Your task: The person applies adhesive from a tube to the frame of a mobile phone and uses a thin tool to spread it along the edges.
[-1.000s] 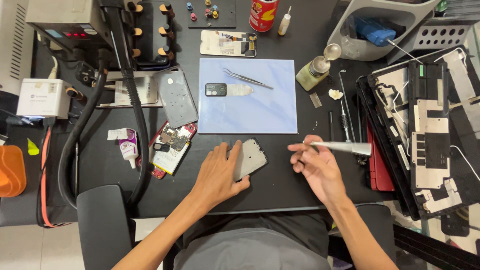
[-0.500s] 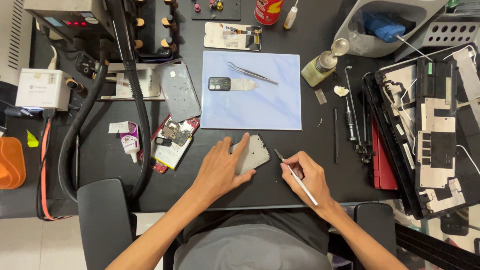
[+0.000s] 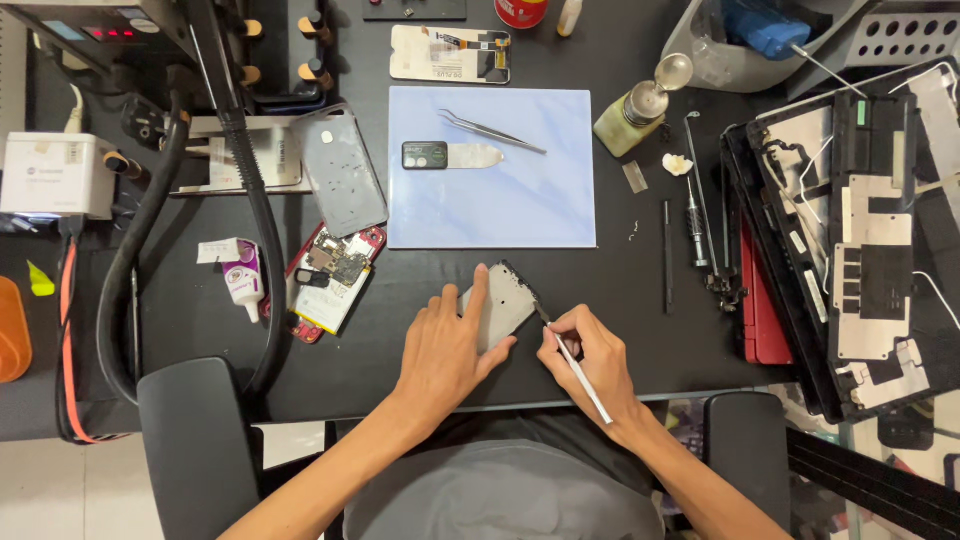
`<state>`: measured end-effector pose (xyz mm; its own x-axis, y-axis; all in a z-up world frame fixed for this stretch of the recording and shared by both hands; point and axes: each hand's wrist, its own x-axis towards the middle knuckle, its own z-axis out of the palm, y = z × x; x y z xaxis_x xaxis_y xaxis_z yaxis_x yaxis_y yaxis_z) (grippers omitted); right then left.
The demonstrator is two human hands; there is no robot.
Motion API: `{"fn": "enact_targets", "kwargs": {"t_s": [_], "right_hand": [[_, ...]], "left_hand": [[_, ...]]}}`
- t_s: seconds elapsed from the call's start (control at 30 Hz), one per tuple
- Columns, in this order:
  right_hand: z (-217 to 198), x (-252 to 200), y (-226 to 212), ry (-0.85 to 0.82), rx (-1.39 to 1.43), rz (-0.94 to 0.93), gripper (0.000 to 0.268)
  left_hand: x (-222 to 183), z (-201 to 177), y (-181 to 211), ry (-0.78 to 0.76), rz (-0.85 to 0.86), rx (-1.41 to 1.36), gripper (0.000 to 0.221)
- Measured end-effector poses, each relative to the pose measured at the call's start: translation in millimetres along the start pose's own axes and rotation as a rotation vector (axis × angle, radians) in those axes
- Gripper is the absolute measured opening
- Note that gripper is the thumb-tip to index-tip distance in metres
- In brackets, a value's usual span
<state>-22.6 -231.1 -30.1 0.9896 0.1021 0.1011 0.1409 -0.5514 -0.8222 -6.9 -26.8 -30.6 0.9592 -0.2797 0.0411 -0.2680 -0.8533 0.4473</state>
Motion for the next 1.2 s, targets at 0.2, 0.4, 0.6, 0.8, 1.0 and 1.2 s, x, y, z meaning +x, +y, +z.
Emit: {"fn": "enact_targets", "kwargs": {"t_s": [0.2,0.4,0.6,0.8,1.0,1.2], "right_hand": [[-3.3,2.1,3.5,-0.045,0.056,0.001,0.016],[-4.5,1.3,5.1,-0.075,0.042,0.010,0.015],[-4.4,-0.3,4.8,-0.095,0.016,-0.084,0.014],[-4.9,-1.8,3.0,-0.095,-0.010,-0.102,0.014],[-3.5,-1.6,4.2,-0.090,-0.025,-0.117,0.015],[2.3,-2.4,4.3,-0.041,-0.123,-0.220,0.016]], "left_hand": [[-6.2,2.4,9.1,0.076,0.017,0.055,0.090],[-5.6,3.5,7.4,0.062,0.003,0.020,0.090],[-7.0,5.0,3.6,0.078,0.000,-0.047,0.090],[-7.1,6.0,4.4,0.068,-0.012,-0.040,0.091],[-7.6,7.7,3.7,0.060,-0.029,-0.061,0.092],[-10.1,10.2,2.8,0.089,-0.021,-0.086,0.091]]}}
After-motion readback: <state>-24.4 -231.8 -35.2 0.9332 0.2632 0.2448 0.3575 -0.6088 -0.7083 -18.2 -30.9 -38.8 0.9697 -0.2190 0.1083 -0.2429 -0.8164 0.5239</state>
